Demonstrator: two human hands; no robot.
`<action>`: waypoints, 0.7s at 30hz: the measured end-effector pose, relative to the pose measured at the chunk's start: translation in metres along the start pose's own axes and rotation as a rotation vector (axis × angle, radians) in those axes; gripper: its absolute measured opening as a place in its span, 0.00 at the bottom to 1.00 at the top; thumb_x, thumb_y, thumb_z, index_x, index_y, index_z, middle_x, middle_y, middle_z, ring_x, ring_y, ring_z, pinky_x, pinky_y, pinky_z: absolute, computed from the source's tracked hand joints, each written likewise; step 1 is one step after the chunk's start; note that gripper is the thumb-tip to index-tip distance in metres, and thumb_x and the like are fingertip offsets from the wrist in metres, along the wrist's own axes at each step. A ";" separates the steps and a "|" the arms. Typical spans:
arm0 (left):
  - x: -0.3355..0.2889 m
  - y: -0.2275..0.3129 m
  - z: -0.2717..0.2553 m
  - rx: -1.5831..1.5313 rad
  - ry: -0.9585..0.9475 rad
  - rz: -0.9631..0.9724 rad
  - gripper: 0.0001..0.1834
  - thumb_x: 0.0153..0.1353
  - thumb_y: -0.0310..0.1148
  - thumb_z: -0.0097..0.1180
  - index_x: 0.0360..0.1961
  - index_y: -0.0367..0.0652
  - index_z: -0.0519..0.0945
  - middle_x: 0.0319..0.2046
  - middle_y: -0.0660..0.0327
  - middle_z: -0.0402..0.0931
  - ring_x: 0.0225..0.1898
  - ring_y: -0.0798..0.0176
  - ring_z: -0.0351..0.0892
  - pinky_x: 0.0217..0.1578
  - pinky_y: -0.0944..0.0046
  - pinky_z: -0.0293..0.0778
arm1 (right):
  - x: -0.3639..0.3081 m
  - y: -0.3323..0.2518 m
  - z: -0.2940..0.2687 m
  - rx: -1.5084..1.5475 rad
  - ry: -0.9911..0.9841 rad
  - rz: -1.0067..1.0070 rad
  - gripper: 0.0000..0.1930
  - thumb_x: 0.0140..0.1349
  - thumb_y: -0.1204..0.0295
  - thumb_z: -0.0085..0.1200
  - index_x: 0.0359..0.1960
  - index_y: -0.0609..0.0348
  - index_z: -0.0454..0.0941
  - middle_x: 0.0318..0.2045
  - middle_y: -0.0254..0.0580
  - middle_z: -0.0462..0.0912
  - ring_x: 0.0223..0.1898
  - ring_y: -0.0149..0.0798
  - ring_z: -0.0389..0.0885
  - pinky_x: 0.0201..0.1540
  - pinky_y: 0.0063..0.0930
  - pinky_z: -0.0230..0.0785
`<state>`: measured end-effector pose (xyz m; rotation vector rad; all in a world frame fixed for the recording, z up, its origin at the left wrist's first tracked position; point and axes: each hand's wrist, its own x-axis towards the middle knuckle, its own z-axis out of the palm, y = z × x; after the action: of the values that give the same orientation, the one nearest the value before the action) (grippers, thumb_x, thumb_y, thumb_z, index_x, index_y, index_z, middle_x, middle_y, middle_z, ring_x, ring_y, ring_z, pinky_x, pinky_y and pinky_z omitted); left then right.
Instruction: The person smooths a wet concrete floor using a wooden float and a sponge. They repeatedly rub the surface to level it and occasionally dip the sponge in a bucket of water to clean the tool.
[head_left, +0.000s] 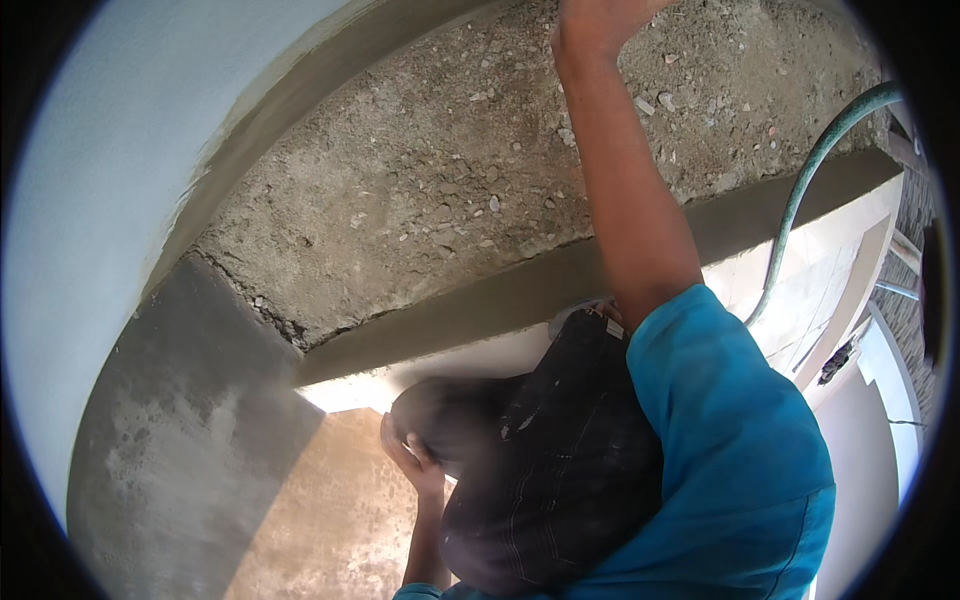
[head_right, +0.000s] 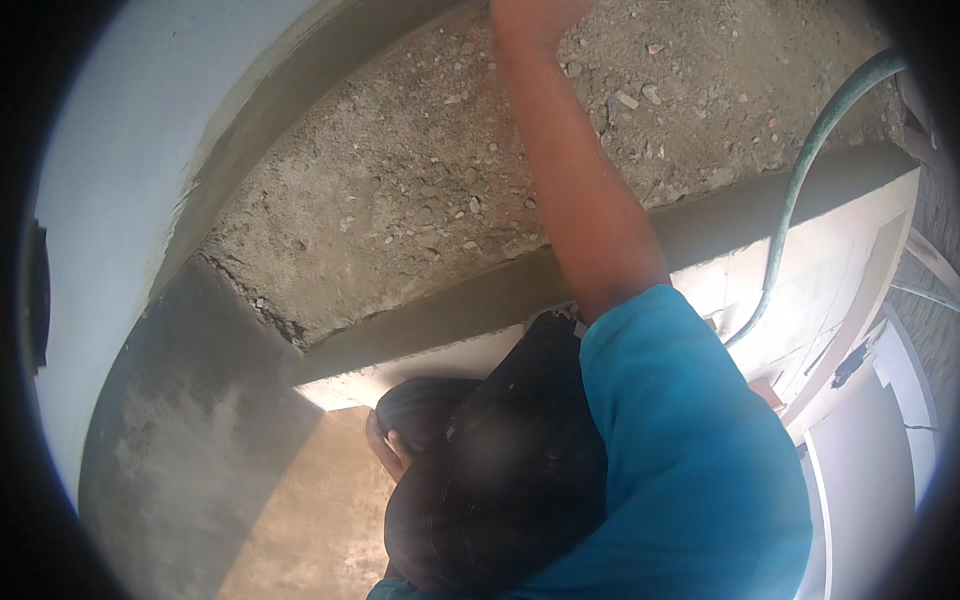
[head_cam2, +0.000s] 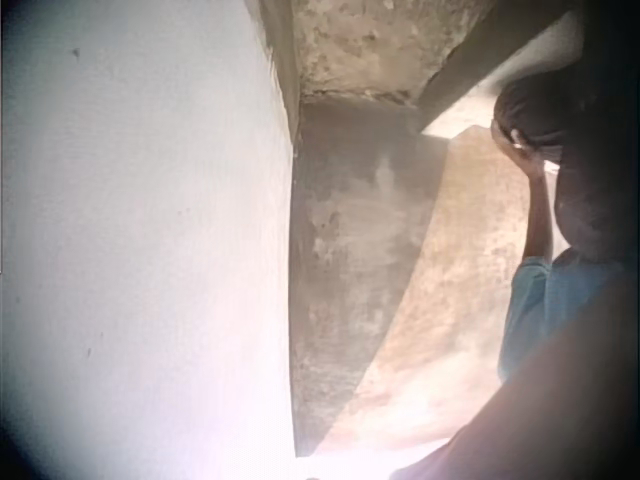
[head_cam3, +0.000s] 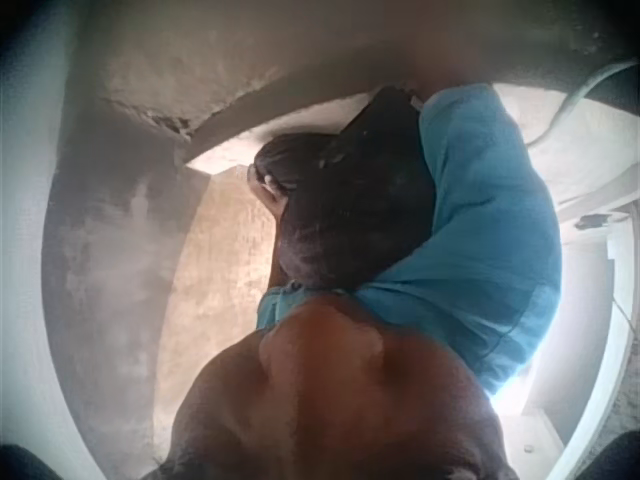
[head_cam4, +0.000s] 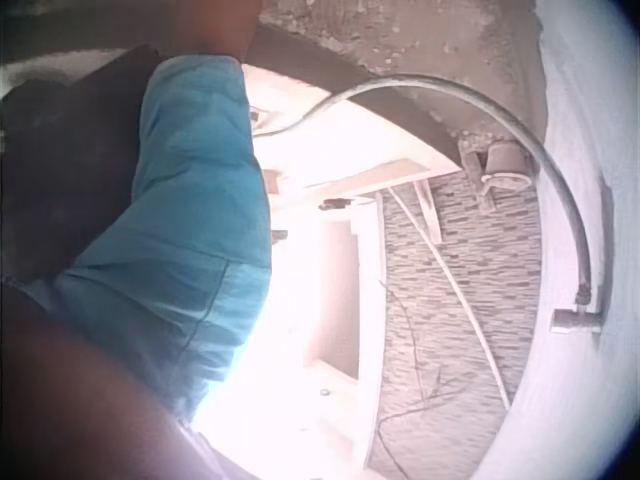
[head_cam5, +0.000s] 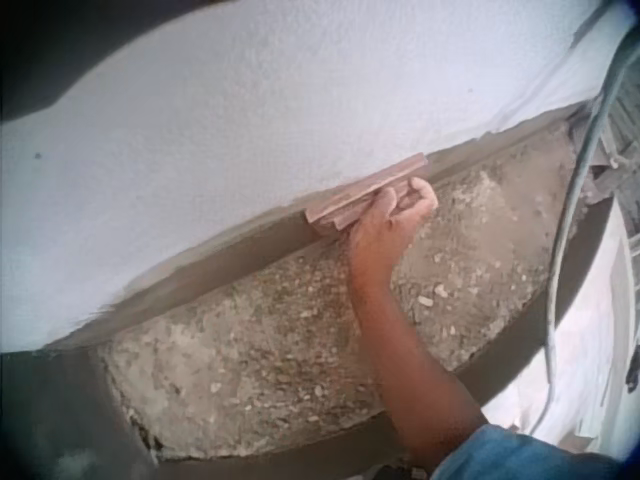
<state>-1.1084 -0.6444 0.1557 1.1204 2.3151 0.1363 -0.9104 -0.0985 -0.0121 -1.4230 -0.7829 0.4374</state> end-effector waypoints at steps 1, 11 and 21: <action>-0.001 0.001 0.005 0.011 0.020 0.004 0.28 0.76 0.40 0.42 0.69 0.32 0.62 0.66 0.39 0.61 0.68 0.37 0.59 0.68 0.43 0.55 | -0.016 0.000 0.010 0.008 -0.024 0.012 0.18 0.72 0.70 0.42 0.57 0.63 0.55 0.46 0.51 0.68 0.43 0.45 0.75 0.46 0.40 0.72; 0.020 0.038 0.007 -0.022 0.026 -0.129 0.27 0.75 0.37 0.39 0.68 0.27 0.62 0.67 0.35 0.60 0.69 0.36 0.57 0.68 0.42 0.54 | -0.247 -0.110 0.080 0.129 -0.495 0.342 0.21 0.70 0.73 0.47 0.57 0.60 0.49 0.47 0.57 0.64 0.42 0.53 0.79 0.39 0.46 0.75; 0.034 0.046 0.012 -0.022 0.103 -0.071 0.24 0.75 0.35 0.40 0.65 0.29 0.67 0.65 0.37 0.62 0.67 0.37 0.62 0.66 0.42 0.58 | -0.168 -0.072 0.063 0.030 -0.269 0.080 0.21 0.72 0.66 0.46 0.56 0.61 0.49 0.45 0.51 0.61 0.45 0.42 0.72 0.41 0.40 0.74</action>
<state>-1.0873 -0.5903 0.1458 1.0415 2.4346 0.1957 -1.0829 -0.1806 0.0195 -1.3868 -0.9326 0.7099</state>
